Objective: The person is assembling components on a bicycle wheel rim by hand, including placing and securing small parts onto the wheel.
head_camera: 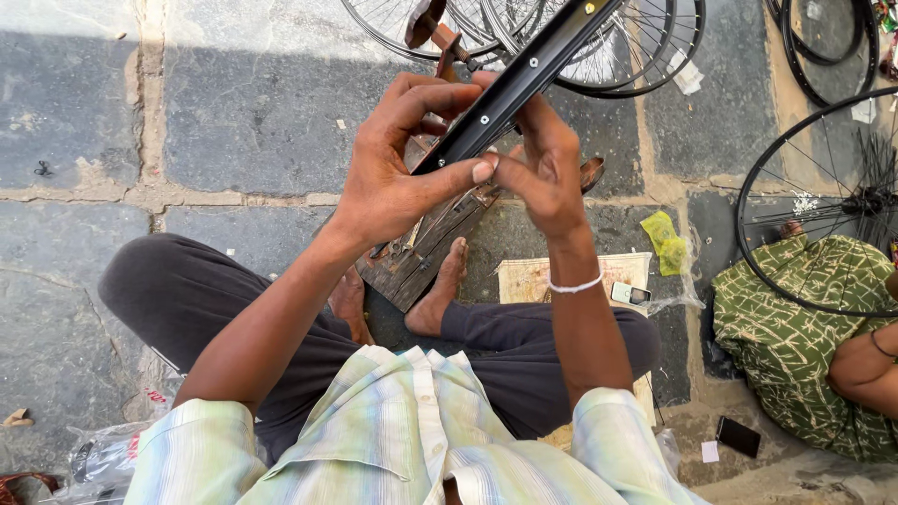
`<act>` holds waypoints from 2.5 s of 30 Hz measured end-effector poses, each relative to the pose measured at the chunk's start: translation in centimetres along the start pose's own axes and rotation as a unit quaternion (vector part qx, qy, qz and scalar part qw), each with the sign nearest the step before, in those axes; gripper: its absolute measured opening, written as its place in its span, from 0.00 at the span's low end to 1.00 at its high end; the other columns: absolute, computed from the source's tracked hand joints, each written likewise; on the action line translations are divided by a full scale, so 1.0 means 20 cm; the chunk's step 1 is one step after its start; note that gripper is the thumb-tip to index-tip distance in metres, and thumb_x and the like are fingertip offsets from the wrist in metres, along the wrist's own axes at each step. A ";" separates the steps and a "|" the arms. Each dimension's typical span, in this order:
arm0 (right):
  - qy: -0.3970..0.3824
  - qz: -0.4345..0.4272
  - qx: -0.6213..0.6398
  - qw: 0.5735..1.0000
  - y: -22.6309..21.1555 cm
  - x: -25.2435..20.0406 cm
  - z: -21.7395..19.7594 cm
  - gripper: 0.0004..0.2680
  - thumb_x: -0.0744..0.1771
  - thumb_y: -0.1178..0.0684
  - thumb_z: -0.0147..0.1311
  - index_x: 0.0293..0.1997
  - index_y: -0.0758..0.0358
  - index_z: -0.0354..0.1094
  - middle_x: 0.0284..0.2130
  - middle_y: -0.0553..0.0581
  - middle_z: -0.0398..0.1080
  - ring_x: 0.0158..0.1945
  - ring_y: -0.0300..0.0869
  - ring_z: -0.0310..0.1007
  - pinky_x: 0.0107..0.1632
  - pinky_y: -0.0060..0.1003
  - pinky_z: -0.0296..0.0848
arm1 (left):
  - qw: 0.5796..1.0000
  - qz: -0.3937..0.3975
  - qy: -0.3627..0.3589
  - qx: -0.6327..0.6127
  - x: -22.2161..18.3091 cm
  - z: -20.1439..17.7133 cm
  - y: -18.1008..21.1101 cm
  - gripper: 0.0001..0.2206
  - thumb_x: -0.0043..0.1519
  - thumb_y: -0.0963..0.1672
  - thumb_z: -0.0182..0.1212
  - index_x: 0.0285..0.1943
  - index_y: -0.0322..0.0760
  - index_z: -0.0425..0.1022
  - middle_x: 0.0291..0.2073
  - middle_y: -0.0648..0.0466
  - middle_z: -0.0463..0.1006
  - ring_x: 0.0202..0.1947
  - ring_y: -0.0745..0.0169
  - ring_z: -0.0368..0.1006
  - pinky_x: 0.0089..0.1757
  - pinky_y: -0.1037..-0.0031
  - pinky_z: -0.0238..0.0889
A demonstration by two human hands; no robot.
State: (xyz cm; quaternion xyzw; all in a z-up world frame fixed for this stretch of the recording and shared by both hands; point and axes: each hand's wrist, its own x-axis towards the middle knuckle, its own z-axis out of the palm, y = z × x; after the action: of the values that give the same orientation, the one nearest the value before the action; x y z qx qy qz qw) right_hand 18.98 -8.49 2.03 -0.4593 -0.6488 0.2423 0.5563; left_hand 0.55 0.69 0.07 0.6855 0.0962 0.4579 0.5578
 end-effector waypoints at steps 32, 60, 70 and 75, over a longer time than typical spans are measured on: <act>0.129 0.025 -0.010 0.991 0.04 -0.07 0.03 0.13 0.69 0.56 0.58 0.59 0.71 0.65 0.53 0.55 0.71 0.57 0.39 0.70 0.63 0.32 0.67 | 1.000 -0.010 -0.011 -0.020 -0.01 0.01 -0.04 0.28 0.61 0.47 0.76 0.69 0.35 0.72 0.57 0.53 0.71 0.61 0.60 0.73 0.59 0.67 0.71; -0.302 0.067 -0.230 0.923 -0.15 0.29 -0.29 0.14 0.69 0.55 0.60 0.61 0.67 0.68 0.48 0.62 0.77 0.52 0.46 0.79 0.54 0.43 0.78 | 0.999 0.019 -0.027 0.002 0.02 0.00 -0.02 0.23 0.63 0.48 0.75 0.63 0.35 0.76 0.51 0.55 0.74 0.54 0.62 0.75 0.57 0.68 0.73; 0.362 -0.116 -0.439 0.814 0.21 0.05 0.37 0.09 0.67 0.56 0.56 0.50 0.67 0.66 0.44 0.57 0.70 0.56 0.52 0.72 0.63 0.48 0.68 | 0.999 0.039 -0.026 -0.007 0.02 0.01 0.00 0.24 0.67 0.47 0.74 0.70 0.40 0.72 0.59 0.56 0.67 0.61 0.65 0.68 0.58 0.73 0.70; 0.358 -0.106 -0.122 0.919 0.19 0.03 0.31 0.14 0.71 0.50 0.59 0.59 0.69 0.67 0.50 0.59 0.72 0.53 0.44 0.75 0.59 0.38 0.77 | 1.000 0.020 -0.018 -0.001 0.06 0.02 0.03 0.26 0.65 0.46 0.76 0.70 0.40 0.70 0.59 0.56 0.68 0.60 0.66 0.70 0.58 0.72 0.70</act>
State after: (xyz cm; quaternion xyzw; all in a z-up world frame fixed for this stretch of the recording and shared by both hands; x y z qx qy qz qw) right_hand 14.31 -4.94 -2.44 -0.5087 -0.4754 -0.0799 0.7134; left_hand 1.28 0.84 1.25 0.6946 0.0720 0.4567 0.5511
